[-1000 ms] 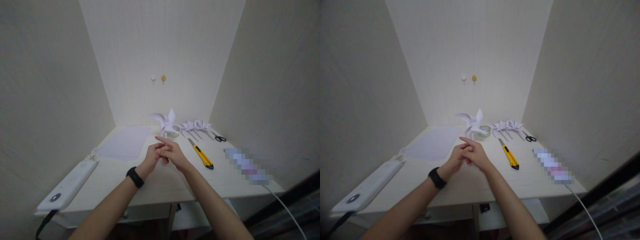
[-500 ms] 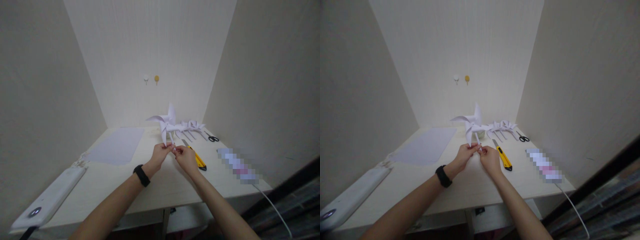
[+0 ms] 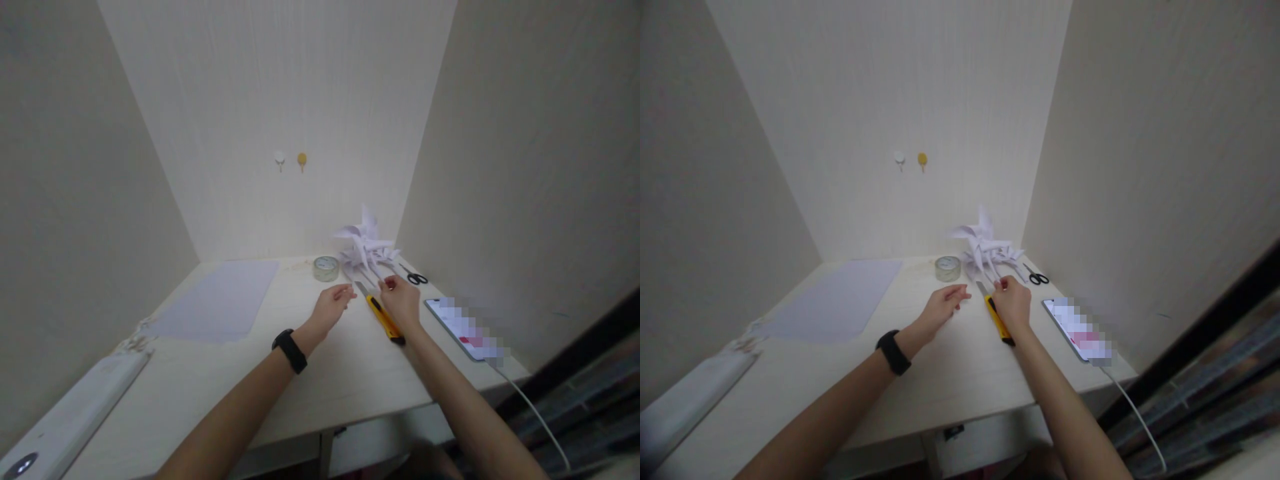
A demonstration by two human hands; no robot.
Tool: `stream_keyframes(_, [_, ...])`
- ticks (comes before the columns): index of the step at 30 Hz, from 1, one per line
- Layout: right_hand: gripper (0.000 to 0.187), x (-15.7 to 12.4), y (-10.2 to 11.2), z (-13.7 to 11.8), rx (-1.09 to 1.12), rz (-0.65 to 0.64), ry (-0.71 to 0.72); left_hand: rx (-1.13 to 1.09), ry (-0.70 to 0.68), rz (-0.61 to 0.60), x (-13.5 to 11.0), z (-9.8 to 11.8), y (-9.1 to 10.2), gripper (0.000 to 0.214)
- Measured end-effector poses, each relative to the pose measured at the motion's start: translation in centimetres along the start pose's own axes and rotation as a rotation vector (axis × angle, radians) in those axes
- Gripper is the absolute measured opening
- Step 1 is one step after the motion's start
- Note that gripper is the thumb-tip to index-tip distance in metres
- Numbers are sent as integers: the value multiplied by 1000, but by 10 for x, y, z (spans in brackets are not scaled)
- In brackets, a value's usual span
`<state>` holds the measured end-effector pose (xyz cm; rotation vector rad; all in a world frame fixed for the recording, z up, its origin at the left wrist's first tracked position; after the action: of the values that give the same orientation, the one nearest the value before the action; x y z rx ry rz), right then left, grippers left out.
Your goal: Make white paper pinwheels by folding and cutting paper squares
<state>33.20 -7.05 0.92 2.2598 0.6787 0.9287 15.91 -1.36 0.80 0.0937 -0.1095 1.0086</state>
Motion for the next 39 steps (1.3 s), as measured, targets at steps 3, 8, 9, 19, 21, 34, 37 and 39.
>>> stream_keyframes(3, [29,34,-1,26,-242,-51,-137,145,131,-73,-18,-5,17,38])
stream_keyframes(8, [32,58,-11,48,-308,-96,-246,250,116,-95,-41,-16,40,35])
stream_keyframes(9, [32,58,-13,50,-317,-109,-255,246,121,-92,-44,-18,43,35])
stream_keyframes(19, [34,67,-29,57,-365,-157,-248,224,167,-114,-53,-22,40,31])
stream_keyframes(21, [34,69,-33,56,-367,-149,-243,231,173,-111,-53,-22,40,30])
stream_keyframes(34, [39,32,-13,41,-519,53,-144,201,164,-90,-52,-18,41,24])
stream_keyframes(37, [41,17,-9,41,-534,73,-163,203,154,-81,-53,-16,40,24])
stream_keyframes(39, [43,13,-9,43,-507,49,-182,204,153,-77,-55,-14,39,24])
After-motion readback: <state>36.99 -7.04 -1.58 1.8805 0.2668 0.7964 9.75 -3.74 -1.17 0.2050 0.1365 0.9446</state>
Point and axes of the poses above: each hand's wrist, its own x-axis towards the middle knuckle, its own y-axis out of the back of the hand, z = x × y, the point moved 1 cm from there along x, towards the middle knuckle, and after that the axes turned 2 degrees about -z, right-handed, at the moved point
